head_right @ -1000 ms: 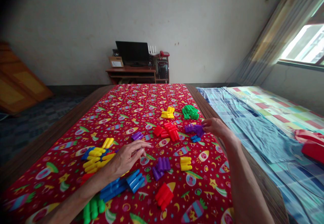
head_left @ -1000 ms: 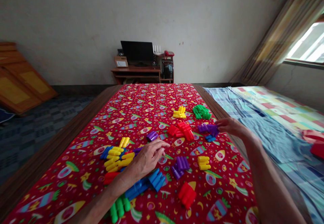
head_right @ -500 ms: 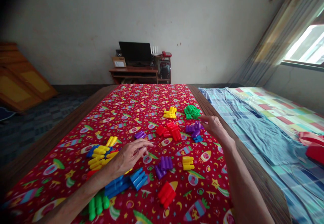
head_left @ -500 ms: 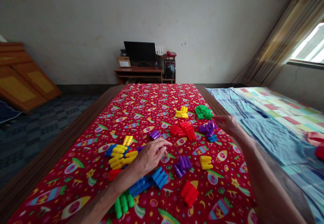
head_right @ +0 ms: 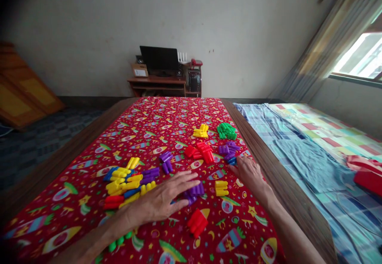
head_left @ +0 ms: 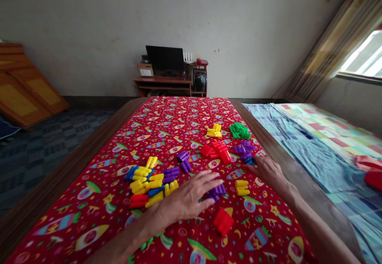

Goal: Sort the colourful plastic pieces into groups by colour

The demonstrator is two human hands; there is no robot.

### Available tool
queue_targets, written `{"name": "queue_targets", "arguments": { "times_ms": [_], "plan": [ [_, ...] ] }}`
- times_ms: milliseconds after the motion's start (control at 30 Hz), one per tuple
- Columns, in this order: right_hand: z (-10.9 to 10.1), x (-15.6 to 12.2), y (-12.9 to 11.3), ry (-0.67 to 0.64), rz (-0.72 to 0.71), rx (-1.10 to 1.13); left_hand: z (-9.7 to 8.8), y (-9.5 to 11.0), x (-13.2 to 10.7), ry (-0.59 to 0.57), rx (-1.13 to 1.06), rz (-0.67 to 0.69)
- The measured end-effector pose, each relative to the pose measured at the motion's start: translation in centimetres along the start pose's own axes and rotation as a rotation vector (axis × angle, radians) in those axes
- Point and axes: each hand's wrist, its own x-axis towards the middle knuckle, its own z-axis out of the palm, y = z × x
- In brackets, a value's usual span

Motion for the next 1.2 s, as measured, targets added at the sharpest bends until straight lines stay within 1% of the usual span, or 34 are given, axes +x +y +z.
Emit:
{"name": "queue_targets", "arguments": {
  "times_ms": [67,100,167,233,300,367,433,500,567,633,700,767,800,900,967,1000,1067,1133,1200],
  "plan": [
    [-0.1,-0.5,-0.1,-0.01,0.0,-0.023,1.1,0.3,-0.5,-0.061,0.064,0.042],
    [-0.3,-0.9,0.0,-0.026,-0.016,-0.012,1.7,0.3,-0.7,-0.058,0.089,0.054],
    [-1.0,-1.7,0.3,-0.039,-0.077,0.042,2.4,0.2,-1.2,-0.015,0.13,0.054],
    [-1.7,-2.7,0.4,-0.029,-0.158,0.114,2.6,0.1,-1.5,0.019,0.157,0.036],
    [-2.2,-3.6,-0.3,0.011,-0.233,0.17,2.4,0.0,-1.6,0.024,0.175,0.018],
    [-2.3,-4.2,-1.8,0.056,-0.313,0.214,1.9,0.0,-1.5,0.043,0.197,0.013],
    [-2.1,-4.3,-4.1,0.076,-0.385,0.261,1.3,0.1,-1.3,0.062,0.225,-0.011],
    [-1.7,-3.9,-6.7,0.075,-0.434,0.309,0.8,0.3,-0.8,0.08,0.25,-0.077],
    [-1.1,-3.1,-8.8,0.099,-0.464,0.346,0.5,0.7,-0.4,0.107,0.261,-0.131],
    [-0.7,-2.2,-10.0,0.151,-0.481,0.359,0.6,1.0,-0.2,0.098,0.27,-0.116],
    [-0.4,-1.5,-9.9,0.193,-0.467,0.345,0.9,1.2,-0.2,0.029,0.288,-0.073],
    [-0.5,-1.3,-8.7,0.194,-0.424,0.304,1.4,1.2,-0.5,-0.032,0.315,-0.06],
    [-0.6,-1.3,-7.9,0.175,-0.402,0.284,1.6,1.2,-0.6,-0.033,0.33,-0.066],
    [-1.4,-1.7,-5.9,0.07,-0.326,0.245,1.6,0.9,-0.6,0.022,0.366,-0.114],
    [-2.2,-1.8,-5.6,0.019,-0.279,0.257,1.3,0.6,-0.3,0.079,0.382,-0.158],
    [-2.6,-1.7,-5.9,0.008,-0.278,0.284,1.1,0.4,-0.1,0.105,0.378,-0.177],
    [-3.5,-1.3,-7.3,0.02,-0.358,0.378,0.9,-0.1,0.3,0.158,0.335,-0.204],
    [-4.3,-0.4,-9.2,0.056,-0.513,0.498,0.7,-0.5,0.5,0.202,0.24,-0.237],
    [-4.9,0.6,-11.1,0.095,-0.651,0.602,0.5,-0.9,0.5,0.23,0.093,-0.263]
  ]
}}
